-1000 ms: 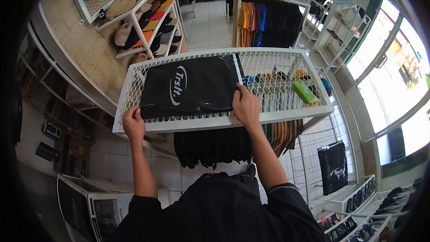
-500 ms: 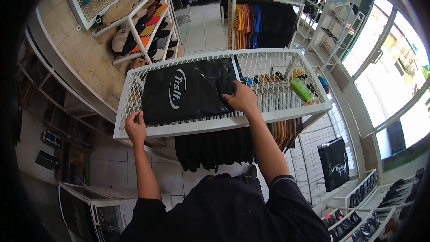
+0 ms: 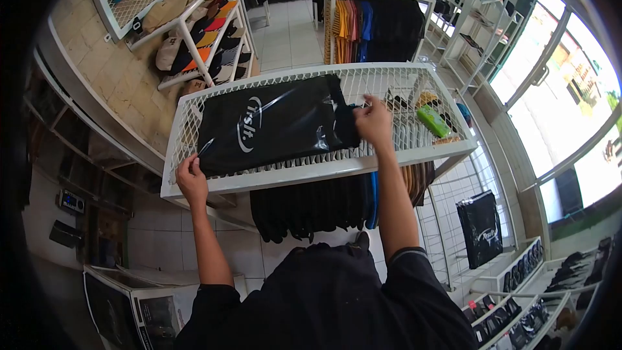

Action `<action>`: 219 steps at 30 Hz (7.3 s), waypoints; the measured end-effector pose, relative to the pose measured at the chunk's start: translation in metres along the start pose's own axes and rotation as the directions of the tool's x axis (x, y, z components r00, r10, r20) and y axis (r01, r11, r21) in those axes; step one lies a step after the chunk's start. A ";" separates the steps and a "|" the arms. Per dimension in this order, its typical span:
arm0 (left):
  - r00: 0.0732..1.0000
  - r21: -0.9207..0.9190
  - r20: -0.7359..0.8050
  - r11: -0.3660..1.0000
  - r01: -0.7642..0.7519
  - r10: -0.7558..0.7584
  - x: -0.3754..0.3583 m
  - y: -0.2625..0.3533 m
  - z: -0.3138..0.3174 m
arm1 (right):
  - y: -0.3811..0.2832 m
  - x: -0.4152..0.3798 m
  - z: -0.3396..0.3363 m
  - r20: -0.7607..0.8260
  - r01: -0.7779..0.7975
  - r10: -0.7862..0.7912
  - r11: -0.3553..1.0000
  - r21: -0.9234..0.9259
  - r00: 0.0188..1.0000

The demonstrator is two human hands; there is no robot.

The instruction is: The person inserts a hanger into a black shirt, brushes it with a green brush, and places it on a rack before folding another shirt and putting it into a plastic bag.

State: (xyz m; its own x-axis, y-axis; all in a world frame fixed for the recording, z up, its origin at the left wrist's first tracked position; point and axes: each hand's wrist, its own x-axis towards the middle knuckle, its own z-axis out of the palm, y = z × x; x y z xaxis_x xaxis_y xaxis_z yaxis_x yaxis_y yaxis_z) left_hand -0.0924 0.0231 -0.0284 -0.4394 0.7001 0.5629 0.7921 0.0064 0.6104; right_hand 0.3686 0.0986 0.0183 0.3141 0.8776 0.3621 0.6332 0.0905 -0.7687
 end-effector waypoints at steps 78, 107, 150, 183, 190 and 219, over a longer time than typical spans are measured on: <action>0.682 -0.628 0.566 0.293 0.721 -0.463 -0.128 0.103 -0.024 | -0.040 -0.009 0.042 0.505 0.356 -0.254 0.928 -0.114 0.825; 0.813 -0.772 0.128 0.458 0.442 -0.568 -0.072 -0.054 -0.275 | -0.299 -0.189 0.235 0.577 0.058 -0.516 0.775 0.630 0.633; 0.277 0.195 -0.752 0.199 0.960 -0.598 -0.252 -0.258 -0.630 | -0.585 -0.590 0.464 0.682 0.497 -0.732 0.593 0.634 0.003; 0.591 0.547 -0.652 0.246 0.801 -0.475 -0.282 -0.178 -0.521 | -0.447 -0.550 0.330 0.394 0.600 -0.906 0.229 0.767 -0.158; 0.769 0.512 -0.628 0.684 0.520 -0.115 -0.234 -0.123 -0.448 | -0.375 -0.461 0.313 0.440 0.439 -0.888 0.450 0.778 0.130; 0.633 -0.652 0.372 0.677 -0.343 0.679 -0.079 0.209 0.046 | 0.005 -0.104 -0.032 -0.344 0.119 -0.276 0.902 -0.414 0.897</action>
State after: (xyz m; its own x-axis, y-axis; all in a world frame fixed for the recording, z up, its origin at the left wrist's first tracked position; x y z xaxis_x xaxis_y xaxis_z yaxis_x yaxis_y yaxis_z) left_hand 0.1271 0.0018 0.0290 0.4171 0.7133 0.5632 0.4106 -0.7007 0.5834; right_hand 0.3622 -0.0070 -0.0066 0.3503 0.6004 0.7189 0.9017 -0.0084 -0.4323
